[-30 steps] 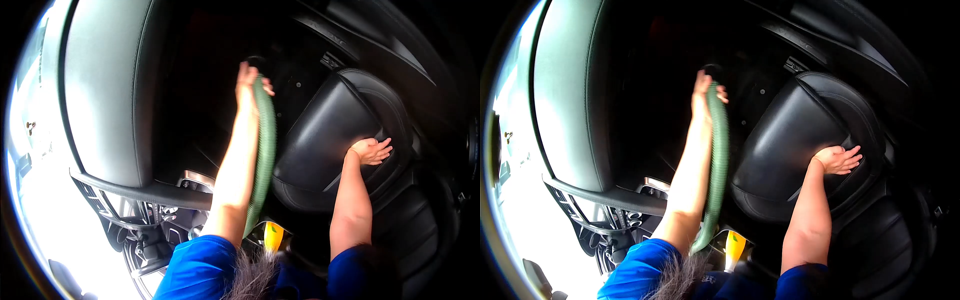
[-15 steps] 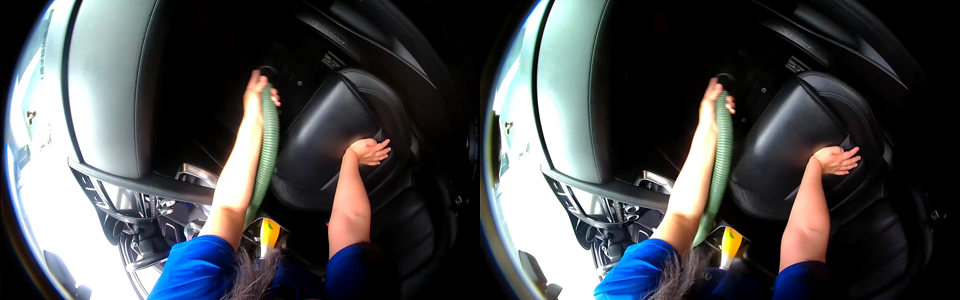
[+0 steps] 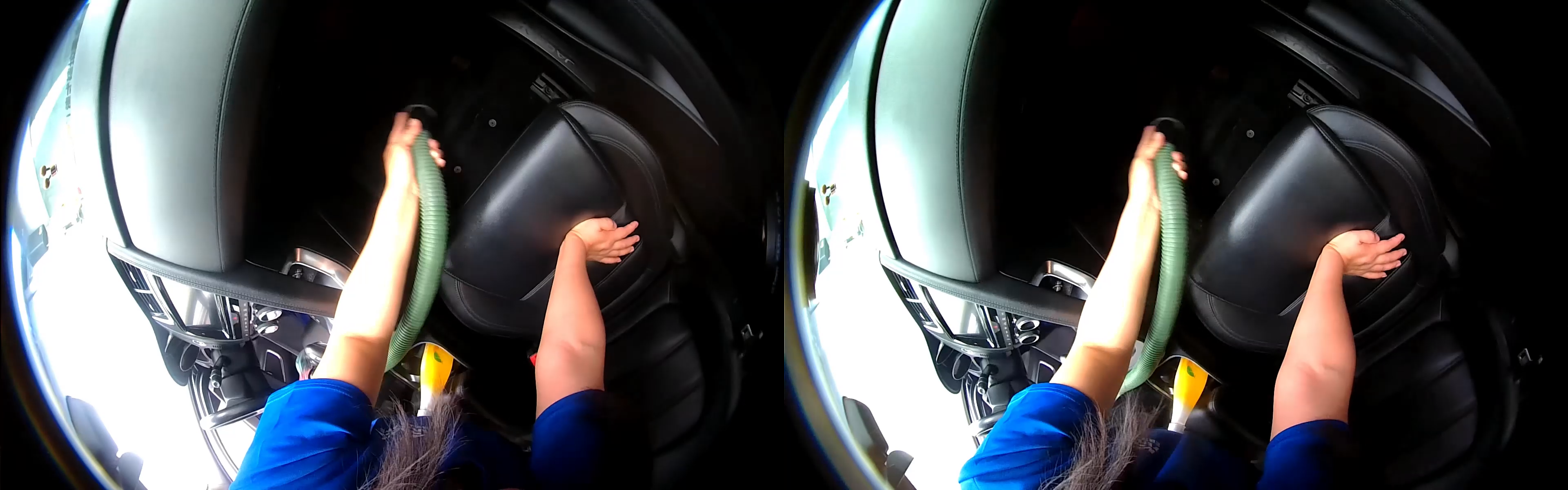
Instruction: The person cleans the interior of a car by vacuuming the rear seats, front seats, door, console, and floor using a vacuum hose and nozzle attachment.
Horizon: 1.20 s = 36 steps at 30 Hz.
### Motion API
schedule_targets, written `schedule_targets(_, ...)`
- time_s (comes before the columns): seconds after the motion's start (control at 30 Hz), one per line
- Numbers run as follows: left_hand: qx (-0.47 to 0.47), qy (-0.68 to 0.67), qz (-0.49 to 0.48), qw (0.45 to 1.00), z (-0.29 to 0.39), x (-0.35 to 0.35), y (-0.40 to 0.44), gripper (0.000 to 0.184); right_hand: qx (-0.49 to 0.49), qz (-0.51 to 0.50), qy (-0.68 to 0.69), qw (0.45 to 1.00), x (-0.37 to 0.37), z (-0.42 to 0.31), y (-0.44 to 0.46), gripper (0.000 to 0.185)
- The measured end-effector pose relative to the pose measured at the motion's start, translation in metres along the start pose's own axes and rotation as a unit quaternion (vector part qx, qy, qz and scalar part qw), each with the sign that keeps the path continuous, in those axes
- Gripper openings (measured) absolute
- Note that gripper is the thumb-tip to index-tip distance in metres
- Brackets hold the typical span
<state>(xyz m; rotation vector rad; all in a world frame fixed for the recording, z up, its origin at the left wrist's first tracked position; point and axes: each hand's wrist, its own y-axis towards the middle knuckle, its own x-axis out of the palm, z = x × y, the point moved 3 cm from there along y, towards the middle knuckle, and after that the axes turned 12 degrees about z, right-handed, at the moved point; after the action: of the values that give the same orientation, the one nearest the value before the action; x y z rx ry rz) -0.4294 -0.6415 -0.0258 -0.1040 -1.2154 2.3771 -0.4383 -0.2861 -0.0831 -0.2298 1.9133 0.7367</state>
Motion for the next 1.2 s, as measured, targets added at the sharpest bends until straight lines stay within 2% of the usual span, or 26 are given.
schedule_targets(0.07,0.028,0.012,0.119,0.992,0.004,-0.041,0.033,0.073,0.001,0.0,-0.002,1.0,-0.003,0.0,0.0,0.053)
schedule_targets(0.13,-0.13,0.043,0.124,0.983,-0.038,-0.077,0.06,0.076,-0.006,0.006,-0.01,1.0,-0.005,-0.004,0.0,0.053)
schedule_targets(0.17,-0.052,0.133,0.136,0.98,-0.046,-0.058,0.027,0.075,-0.009,0.011,-0.007,1.0,-0.005,-0.003,0.0,0.052)
schedule_targets(0.27,-0.114,0.185,0.054,0.975,-0.057,-0.023,-0.017,0.074,-0.006,0.007,-0.008,1.0,-0.005,-0.004,0.0,0.052)
schedule_targets(0.37,-0.161,0.052,0.036,0.985,-0.009,-0.016,-0.024,0.071,-0.009,0.005,-0.014,1.0,0.001,0.003,0.0,0.052)
schedule_targets(0.43,0.043,0.156,0.06,0.985,0.035,-0.017,-0.023,0.067,-0.012,0.007,-0.011,1.0,0.002,0.0,0.0,0.052)
schedule_targets(0.47,0.146,0.234,0.101,0.956,0.057,-0.022,-0.021,0.064,-0.018,0.012,-0.012,1.0,-0.001,0.001,-0.001,0.052)
schedule_targets(0.5,0.209,0.283,0.159,0.923,0.07,-0.039,-0.006,0.059,-0.01,0.011,-0.013,1.0,-0.002,0.0,0.0,0.052)
schedule_targets(0.53,0.271,0.381,0.227,0.854,0.081,-0.059,0.012,0.056,-0.011,0.008,-0.014,1.0,-0.001,0.0,-0.003,0.052)
schedule_targets(0.57,0.301,0.504,0.28,0.759,0.089,-0.094,0.039,0.056,-0.014,0.017,-0.012,1.0,0.0,0.002,-0.003,0.051)
schedule_targets(0.6,0.245,0.636,0.309,0.664,0.098,-0.11,0.047,0.059,-0.014,0.029,-0.008,0.999,0.002,0.003,-0.002,0.051)
schedule_targets(0.63,0.128,0.685,0.294,0.655,0.098,-0.15,0.079,0.059,-0.023,0.036,-0.005,0.999,0.003,0.004,-0.003,0.05)
schedule_targets(0.67,0.155,0.697,0.252,0.653,0.092,-0.16,0.069,0.057,-0.015,0.03,-0.005,0.999,-0.001,-0.001,-0.002,0.049)
schedule_targets(0.73,0.082,0.728,0.277,0.621,0.083,-0.142,0.044,0.058,-0.003,0.021,-0.003,1.0,-0.002,-0.002,0.0,0.049)
schedule_targets(0.8,0.033,0.756,0.255,0.603,0.066,-0.108,0.012,0.059,-0.007,0.017,0.0,1.0,-0.002,-0.002,-0.001,0.049)
schedule_targets(0.87,0.032,0.765,0.206,0.61,0.048,-0.087,-0.019,0.056,-0.008,0.009,-0.014,1.0,-0.007,-0.006,0.0,0.051)
schedule_targets(0.9,-0.018,0.735,0.187,0.651,0.036,-0.096,-0.017,0.052,-0.011,0.014,-0.013,1.0,-0.008,-0.006,0.0,0.051)
schedule_targets(0.93,-0.013,0.744,0.136,0.654,0.025,-0.105,-0.02,0.049,-0.009,0.014,-0.008,1.0,-0.007,-0.006,0.001,0.051)
schedule_targets(0.97,-0.077,0.691,0.154,0.702,0.024,-0.09,-0.053,0.048,-0.014,0.01,-0.019,1.0,-0.007,-0.004,0.002,0.051)
schedule_targets(1.0,-0.052,0.617,0.114,0.777,0.027,-0.091,-0.081,0.047,-0.014,0.005,-0.028,0.999,-0.005,-0.005,-0.001,0.051)
schedule_targets(1.07,-0.086,0.526,0.109,0.839,0.041,-0.085,-0.092,0.058,-0.015,0.003,-0.028,0.999,-0.002,-0.005,-0.001,0.053)
schedule_targets(1.1,-0.045,0.47,0.152,0.868,0.052,-0.079,-0.093,0.06,-0.012,0.014,-0.024,1.0,-0.001,-0.006,0.001,0.053)
schedule_targets(1.2,-0.056,0.381,0.175,0.906,0.04,-0.077,-0.074,0.064,-0.002,0.03,0.001,1.0,-0.006,-0.006,0.001,0.05)
